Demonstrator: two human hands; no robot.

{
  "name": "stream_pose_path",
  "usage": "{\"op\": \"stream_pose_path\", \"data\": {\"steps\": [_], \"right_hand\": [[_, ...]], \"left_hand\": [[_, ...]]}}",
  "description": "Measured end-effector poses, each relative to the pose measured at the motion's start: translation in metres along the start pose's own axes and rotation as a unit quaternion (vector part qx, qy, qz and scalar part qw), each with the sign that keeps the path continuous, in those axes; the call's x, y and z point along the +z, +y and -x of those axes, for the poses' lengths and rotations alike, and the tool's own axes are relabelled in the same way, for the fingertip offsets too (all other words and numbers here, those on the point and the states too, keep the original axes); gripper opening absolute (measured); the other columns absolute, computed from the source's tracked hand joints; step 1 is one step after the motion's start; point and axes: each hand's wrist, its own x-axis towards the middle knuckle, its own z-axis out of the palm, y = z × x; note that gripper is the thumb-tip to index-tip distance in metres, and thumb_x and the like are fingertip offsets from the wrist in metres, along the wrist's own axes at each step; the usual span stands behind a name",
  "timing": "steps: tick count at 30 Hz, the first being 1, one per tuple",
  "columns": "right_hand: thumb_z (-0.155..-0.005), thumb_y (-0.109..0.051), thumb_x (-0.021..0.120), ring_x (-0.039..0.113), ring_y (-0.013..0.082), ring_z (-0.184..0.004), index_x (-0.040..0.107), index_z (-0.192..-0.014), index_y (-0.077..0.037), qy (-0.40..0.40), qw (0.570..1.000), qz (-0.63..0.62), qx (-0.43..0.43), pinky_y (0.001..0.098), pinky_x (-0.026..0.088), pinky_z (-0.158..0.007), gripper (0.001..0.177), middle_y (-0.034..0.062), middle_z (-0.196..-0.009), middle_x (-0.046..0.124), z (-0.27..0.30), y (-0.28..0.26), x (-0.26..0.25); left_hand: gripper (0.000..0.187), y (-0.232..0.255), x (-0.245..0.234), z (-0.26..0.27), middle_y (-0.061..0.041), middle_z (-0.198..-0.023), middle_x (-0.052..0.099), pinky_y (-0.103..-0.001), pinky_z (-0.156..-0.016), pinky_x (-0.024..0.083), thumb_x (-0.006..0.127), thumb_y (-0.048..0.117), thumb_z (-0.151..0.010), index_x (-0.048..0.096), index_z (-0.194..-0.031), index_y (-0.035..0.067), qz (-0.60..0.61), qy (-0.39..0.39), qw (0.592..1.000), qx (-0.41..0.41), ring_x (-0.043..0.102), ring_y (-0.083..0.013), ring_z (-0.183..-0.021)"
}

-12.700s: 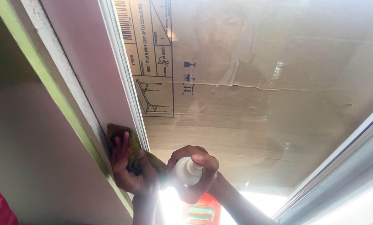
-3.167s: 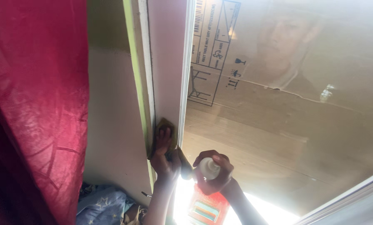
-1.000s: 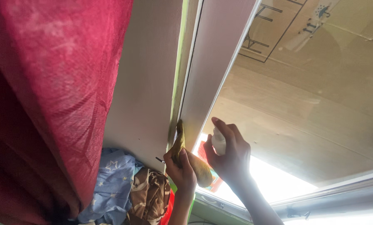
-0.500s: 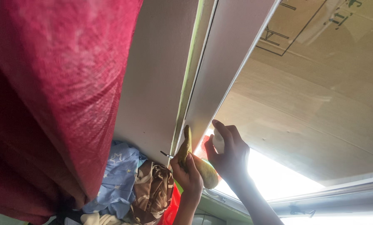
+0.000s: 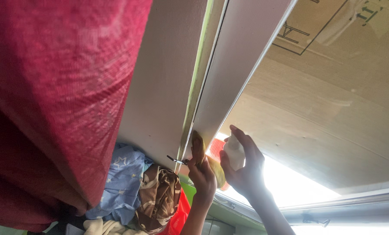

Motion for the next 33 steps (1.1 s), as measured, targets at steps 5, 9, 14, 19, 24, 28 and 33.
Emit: {"op": "stream_pose_path", "data": {"steps": [5,9,14,19,24,28,33], "right_hand": [[-0.08,-0.008,0.078,0.075,0.0237,-0.09,0.053,-0.139,-0.009,0.064,0.998,-0.008,-0.026,0.0366,0.061,-0.077,0.064,0.0124,-0.102,0.073,-0.001,0.017,-0.021],[-0.085,-0.007,0.076,0.076,0.0209,-0.085,0.047,-0.141,-0.011,0.092,0.992,-0.013,-0.085,0.0332,0.061,-0.073,0.063,0.0119,-0.1,0.072,-0.003,0.033,-0.042],[-0.087,-0.001,0.075,0.076,0.0236,-0.086,0.04,-0.145,-0.015,0.109,0.985,-0.04,-0.128,0.0357,0.063,-0.075,0.069,0.0145,-0.102,0.071,-0.005,0.046,-0.062],[-0.088,0.002,0.072,0.076,0.0246,-0.087,0.036,-0.147,-0.017,0.119,0.981,-0.036,-0.149,0.0362,0.063,-0.074,0.072,0.0162,-0.104,0.07,-0.004,0.056,-0.078],[-0.09,0.001,0.072,0.076,0.0241,-0.082,0.035,-0.148,-0.017,0.134,0.98,-0.033,-0.144,0.0336,0.063,-0.07,0.071,0.0167,-0.105,0.07,-0.004,0.058,-0.088],[-0.089,0.001,0.072,0.075,0.0251,-0.082,0.037,-0.147,-0.016,0.14,0.979,-0.051,-0.14,0.0342,0.063,-0.07,0.07,0.0177,-0.104,0.069,-0.004,0.056,-0.09],[-0.088,0.0,0.072,0.076,0.0259,-0.085,0.037,-0.146,-0.015,0.138,0.98,-0.054,-0.134,0.0338,0.064,-0.069,0.069,0.0177,-0.102,0.07,-0.001,0.052,-0.094]], "left_hand": [[0.048,-0.017,0.032,-0.031,-0.018,-0.153,0.057,-0.042,-0.124,0.034,0.053,0.002,-0.101,0.048,-0.149,-0.004,0.361,0.134,0.888,-0.252,0.047,-0.0277,-0.147],[0.039,-0.005,0.048,-0.056,-0.026,-0.149,0.056,-0.048,-0.127,0.033,0.059,0.005,-0.105,0.055,-0.141,-0.008,-0.006,0.013,1.0,0.021,0.047,-0.0396,-0.147],[0.031,0.037,0.062,-0.099,-0.026,-0.15,0.055,-0.052,-0.132,0.026,0.052,0.008,-0.108,0.064,-0.133,-0.007,-0.015,-0.03,0.994,0.106,0.044,-0.0434,-0.15],[0.033,0.07,0.078,-0.123,-0.026,-0.148,0.057,-0.057,-0.13,0.021,0.054,0.012,-0.104,0.069,-0.127,-0.005,-0.067,-0.051,0.987,0.133,0.042,-0.0497,-0.149],[0.027,0.051,0.076,-0.106,-0.02,-0.141,0.064,-0.052,-0.124,0.034,0.058,0.011,-0.102,0.072,-0.123,0.001,-0.105,-0.075,0.972,0.197,0.053,-0.0448,-0.142],[0.023,0.019,0.069,-0.069,-0.015,-0.14,0.067,-0.048,-0.125,0.04,0.062,0.008,-0.106,0.067,-0.129,0.008,-0.097,-0.065,0.968,0.221,0.057,-0.0406,-0.142],[0.034,0.008,0.068,-0.054,-0.02,-0.146,0.06,-0.051,-0.126,0.03,0.06,0.007,-0.102,0.064,-0.135,0.002,0.007,-0.072,0.997,0.04,0.043,-0.044,-0.148]]}}
